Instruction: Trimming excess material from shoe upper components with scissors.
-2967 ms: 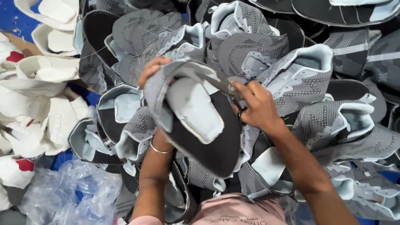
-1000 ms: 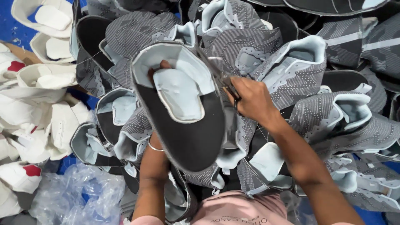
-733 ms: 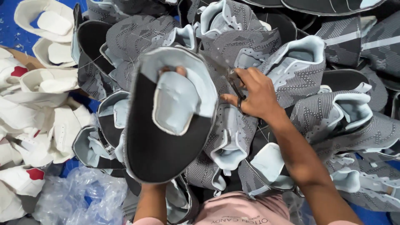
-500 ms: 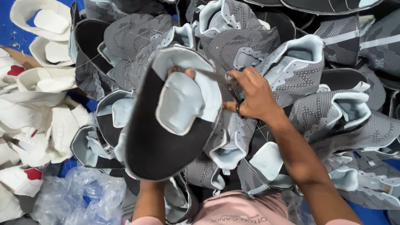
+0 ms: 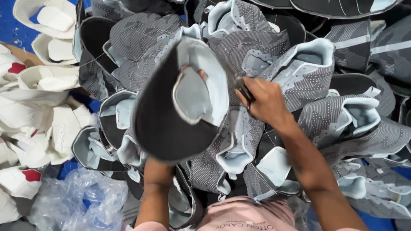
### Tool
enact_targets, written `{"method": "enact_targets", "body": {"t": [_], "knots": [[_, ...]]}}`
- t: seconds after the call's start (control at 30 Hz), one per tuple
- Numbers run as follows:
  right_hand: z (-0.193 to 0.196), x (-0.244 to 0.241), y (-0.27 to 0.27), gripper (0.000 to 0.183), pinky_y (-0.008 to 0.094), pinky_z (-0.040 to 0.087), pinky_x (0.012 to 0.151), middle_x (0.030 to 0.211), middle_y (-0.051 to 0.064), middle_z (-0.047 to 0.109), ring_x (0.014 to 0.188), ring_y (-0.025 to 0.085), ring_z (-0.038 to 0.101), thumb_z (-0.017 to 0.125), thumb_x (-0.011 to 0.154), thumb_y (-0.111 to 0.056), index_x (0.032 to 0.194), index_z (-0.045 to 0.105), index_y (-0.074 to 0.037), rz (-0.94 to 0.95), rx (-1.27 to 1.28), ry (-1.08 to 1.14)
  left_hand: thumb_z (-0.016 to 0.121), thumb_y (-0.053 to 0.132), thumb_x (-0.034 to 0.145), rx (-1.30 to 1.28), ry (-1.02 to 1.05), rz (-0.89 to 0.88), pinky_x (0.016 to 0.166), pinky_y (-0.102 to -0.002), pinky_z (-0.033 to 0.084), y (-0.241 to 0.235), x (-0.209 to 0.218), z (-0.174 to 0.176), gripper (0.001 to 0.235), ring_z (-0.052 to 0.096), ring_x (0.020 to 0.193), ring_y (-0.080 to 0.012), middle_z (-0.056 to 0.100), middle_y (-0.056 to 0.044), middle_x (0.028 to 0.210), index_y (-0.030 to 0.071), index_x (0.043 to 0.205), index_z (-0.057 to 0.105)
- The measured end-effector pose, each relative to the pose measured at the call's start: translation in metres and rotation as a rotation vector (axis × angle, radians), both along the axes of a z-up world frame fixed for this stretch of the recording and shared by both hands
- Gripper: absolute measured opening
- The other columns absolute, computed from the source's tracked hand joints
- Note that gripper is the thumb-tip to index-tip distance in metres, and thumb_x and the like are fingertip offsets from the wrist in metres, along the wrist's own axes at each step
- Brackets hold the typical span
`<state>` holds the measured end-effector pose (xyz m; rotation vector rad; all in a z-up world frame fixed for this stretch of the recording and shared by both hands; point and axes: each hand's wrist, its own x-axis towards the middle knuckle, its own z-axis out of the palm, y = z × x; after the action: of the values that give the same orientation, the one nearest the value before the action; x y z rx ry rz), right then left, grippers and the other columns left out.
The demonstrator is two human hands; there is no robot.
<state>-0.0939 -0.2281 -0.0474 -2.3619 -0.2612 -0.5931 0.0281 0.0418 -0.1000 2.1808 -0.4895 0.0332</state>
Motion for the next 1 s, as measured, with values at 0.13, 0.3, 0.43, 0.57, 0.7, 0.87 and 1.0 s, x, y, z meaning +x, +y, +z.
{"method": "enact_targets", "body": {"t": [0.13, 0.3, 0.43, 0.57, 0.7, 0.87, 1.0], "knots": [[-0.01, -0.005, -0.004, 0.041, 0.035, 0.05, 0.063, 0.088, 0.009, 0.066, 0.07, 0.019, 0.064, 0.082, 0.095, -0.024, 0.125, 0.065, -0.002, -0.046, 0.373, 0.236, 0.069, 0.018, 0.099, 0.031, 0.017, -0.004, 0.082, -0.041, 0.054, -0.001, 0.008, -0.009, 0.041, 0.067, 0.093, -0.0332, 0.07, -0.021, 0.107, -0.001, 0.135, 0.059], [0.013, 0.012, -0.011, 0.058, 0.031, 0.051, 0.072, 0.1, 0.009, 0.065, 0.082, 0.019, 0.064, 0.076, 0.088, -0.029, 0.134, 0.056, -0.002, -0.198, 1.622, 0.343, 0.069, 0.018, 0.099, 0.06, 0.048, 0.019, 0.081, -0.041, 0.054, -0.027, -0.005, 0.074, 0.041, 0.068, 0.092, -0.0336, 0.071, -0.021, 0.106, -0.001, 0.134, 0.06], [-0.018, 0.007, -0.022, 0.047, 0.036, 0.059, 0.086, 0.103, 0.006, 0.065, 0.096, 0.021, 0.068, 0.072, 0.087, -0.013, 0.129, 0.052, -0.007, -0.105, 1.842, 0.209, 0.069, 0.023, 0.098, -0.006, -0.031, 0.078, 0.068, -0.036, 0.056, -0.038, -0.011, 0.095, 0.045, 0.072, 0.077, -0.0234, 0.072, -0.012, 0.093, -0.003, 0.133, 0.058], [-0.044, 0.0, -0.031, 0.032, 0.029, 0.047, 0.073, 0.102, 0.006, 0.061, 0.086, 0.018, 0.059, 0.068, 0.094, 0.005, 0.123, 0.055, 0.003, -0.003, 1.557, 0.254, 0.061, 0.034, 0.105, -0.553, 0.332, -0.111, 0.067, -0.029, 0.056, -0.036, -0.013, 0.092, 0.053, 0.066, 0.074, -0.013, 0.07, -0.009, 0.093, -0.003, 0.141, 0.055], [-0.02, 0.001, -0.026, 0.035, 0.033, 0.053, 0.081, 0.102, 0.007, 0.062, 0.09, 0.02, 0.064, 0.065, 0.088, 0.007, 0.122, 0.054, 0.003, 0.058, 1.673, 0.299, 0.055, 0.037, 0.112, -0.776, 0.42, -0.199, 0.075, -0.028, 0.059, -0.034, -0.016, 0.094, 0.053, 0.068, 0.082, -0.0125, 0.07, -0.01, 0.101, -0.003, 0.147, 0.053], [-0.022, 0.001, -0.029, 0.044, 0.045, 0.048, 0.102, 0.116, 0.016, 0.062, 0.109, 0.03, 0.062, 0.062, 0.088, 0.009, 0.131, 0.052, 0.01, 0.237, 1.82, 0.351, 0.06, 0.033, 0.11, -0.69, 0.292, -0.223, 0.085, -0.027, 0.056, -0.031, -0.016, 0.093, 0.052, 0.065, 0.094, -0.0121, 0.066, -0.008, 0.118, -0.005, 0.145, 0.054], [-0.015, 0.004, -0.026, 0.062, 0.05, 0.046, 0.118, 0.132, 0.019, 0.064, 0.127, 0.034, 0.063, 0.06, 0.077, 0.005, 0.139, 0.052, 0.007, 0.281, 1.882, 0.431, 0.063, 0.026, 0.11, -0.723, 0.237, -0.249, 0.102, -0.027, 0.05, -0.023, -0.012, 0.083, 0.045, 0.06, 0.11, -0.0134, 0.063, -0.009, 0.129, -0.005, 0.142, 0.058]]}}
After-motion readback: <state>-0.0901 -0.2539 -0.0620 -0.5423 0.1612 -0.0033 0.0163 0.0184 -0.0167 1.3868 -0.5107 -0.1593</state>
